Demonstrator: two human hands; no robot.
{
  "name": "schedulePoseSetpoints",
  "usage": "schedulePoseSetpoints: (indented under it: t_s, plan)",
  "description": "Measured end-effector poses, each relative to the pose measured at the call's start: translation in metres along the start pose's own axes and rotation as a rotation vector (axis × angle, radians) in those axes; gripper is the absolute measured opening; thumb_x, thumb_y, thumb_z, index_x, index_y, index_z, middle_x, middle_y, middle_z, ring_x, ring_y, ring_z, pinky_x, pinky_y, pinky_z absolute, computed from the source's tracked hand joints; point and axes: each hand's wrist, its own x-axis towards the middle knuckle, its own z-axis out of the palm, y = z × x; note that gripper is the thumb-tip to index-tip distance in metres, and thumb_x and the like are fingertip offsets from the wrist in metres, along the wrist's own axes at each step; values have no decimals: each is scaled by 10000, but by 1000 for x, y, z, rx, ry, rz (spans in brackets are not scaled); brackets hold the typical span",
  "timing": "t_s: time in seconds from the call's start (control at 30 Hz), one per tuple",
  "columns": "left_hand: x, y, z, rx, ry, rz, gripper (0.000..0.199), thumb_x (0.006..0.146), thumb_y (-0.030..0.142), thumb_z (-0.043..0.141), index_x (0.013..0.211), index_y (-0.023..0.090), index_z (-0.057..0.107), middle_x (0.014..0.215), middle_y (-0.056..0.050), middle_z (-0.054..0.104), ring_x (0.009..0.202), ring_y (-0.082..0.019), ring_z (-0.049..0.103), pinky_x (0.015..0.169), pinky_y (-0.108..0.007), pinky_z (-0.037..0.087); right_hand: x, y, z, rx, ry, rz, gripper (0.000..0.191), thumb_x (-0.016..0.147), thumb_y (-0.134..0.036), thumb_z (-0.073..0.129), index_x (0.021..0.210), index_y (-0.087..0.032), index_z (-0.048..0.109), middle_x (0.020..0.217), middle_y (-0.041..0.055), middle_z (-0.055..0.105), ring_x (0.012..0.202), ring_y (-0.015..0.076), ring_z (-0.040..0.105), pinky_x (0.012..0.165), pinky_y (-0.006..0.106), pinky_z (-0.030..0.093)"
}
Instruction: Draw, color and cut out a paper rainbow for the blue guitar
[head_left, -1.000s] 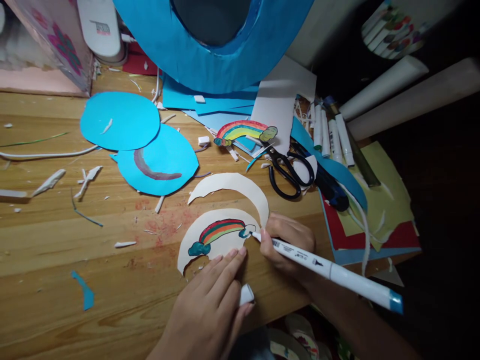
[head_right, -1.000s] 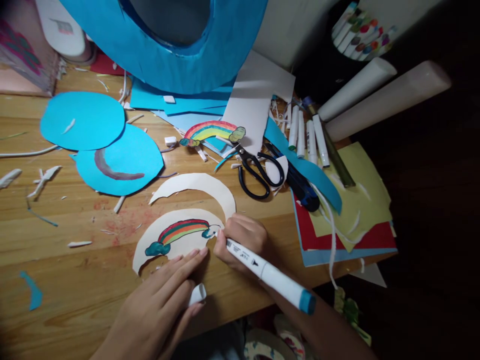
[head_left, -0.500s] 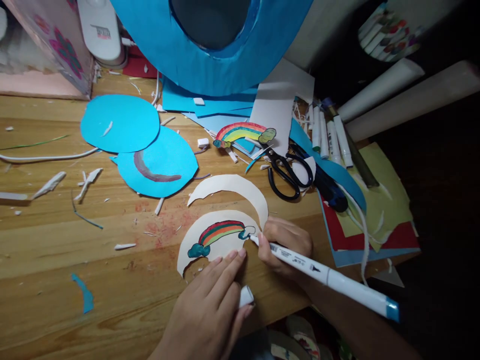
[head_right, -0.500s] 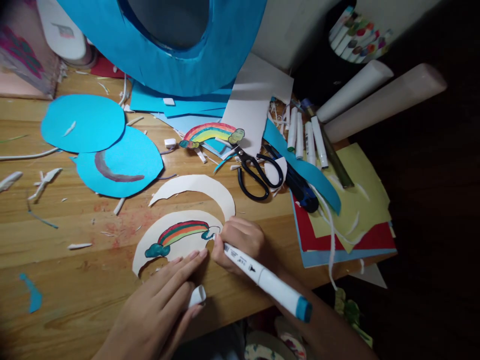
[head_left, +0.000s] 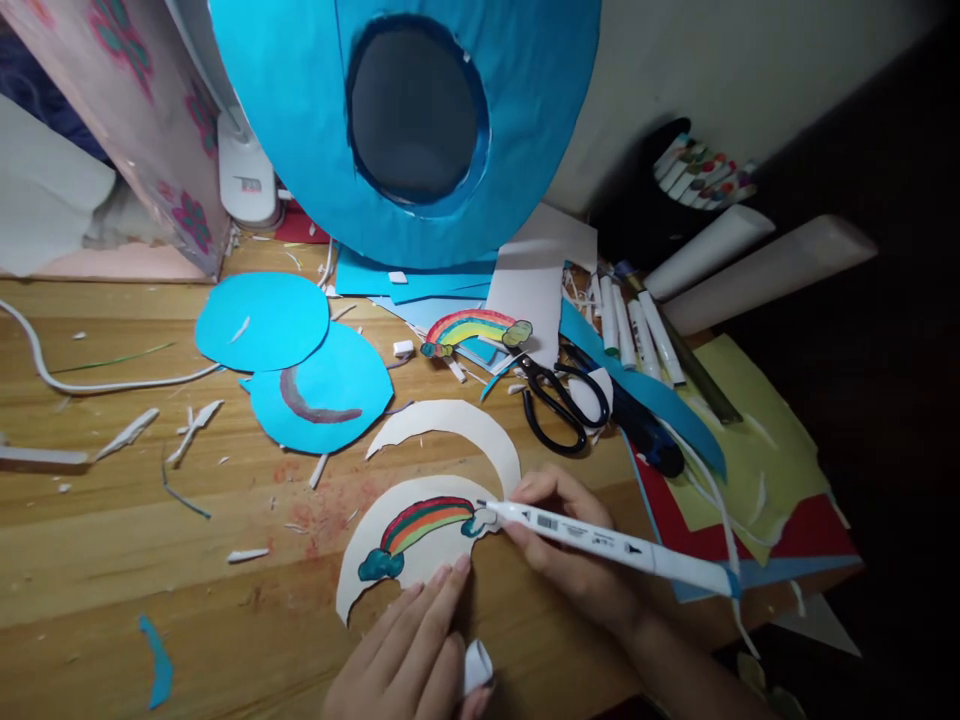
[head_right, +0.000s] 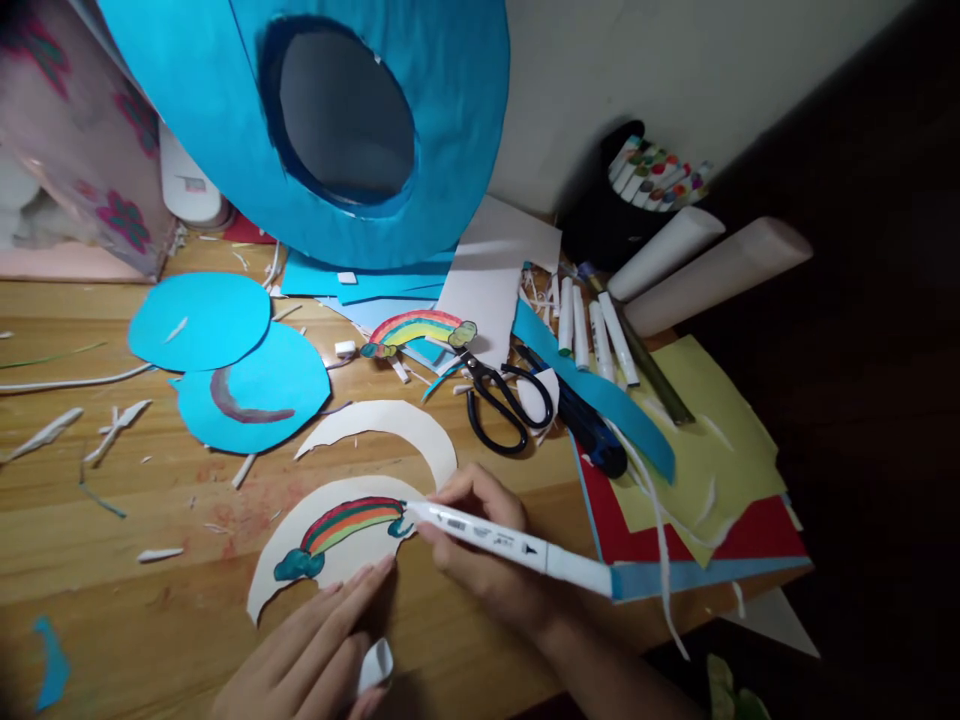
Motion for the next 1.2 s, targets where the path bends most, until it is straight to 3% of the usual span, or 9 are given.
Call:
schedulePoseSetpoints:
  t_s: [0.1,0.2,0.5,0.8,1.0,1.2]
  plan:
    - [2,2,2,15,-6,5,356,968,218,321,856,168,655,1099,-38,713,942,-147,686,818,-221,522,-6,5,4,-118,-49,-27,153,757,-191,645,763,-240,501,674,-37,558,566,128,536,496,234,433]
    - [5,3,3,11,-13,-9,354,966,210,320,881,164,661,1115,-38,706,941,-151,680,805,-236,520,-7,8,8,-267,-62,-188,164,722,-178,622,744,-257,480,626,-41,543,518,150,530,464,267,436]
    - [4,7,7,-17,22,-61,381,976,211,310,869,149,670,1101,-27,712,931,-150,664,817,-263,481,-2,13,19,-447,5,-487,259,702,-59,555,704,-248,377,556,-44,430,467,145,417,434,270,363]
    - [5,9,5,-47,10,-71,356,972,205,335,888,140,675,1104,-30,711,955,-155,656,851,-270,464,-2,18,17,-476,-36,-557,283,716,-36,566,702,-229,359,575,-40,421,507,126,384,476,256,366]
    - [4,8,6,-54,19,-93,358,975,226,334,885,150,672,1092,-26,716,939,-154,667,844,-268,470,-2,19,20,-492,6,-634,301,696,-10,572,699,-226,362,569,-45,393,503,123,364,464,259,345]
    - [3,8,7,-66,11,-102,358,974,232,332,876,159,669,1125,-23,701,953,-159,669,851,-270,477,-1,16,18,-495,25,-576,297,703,-2,555,686,-223,357,576,-48,376,506,113,355,461,242,333]
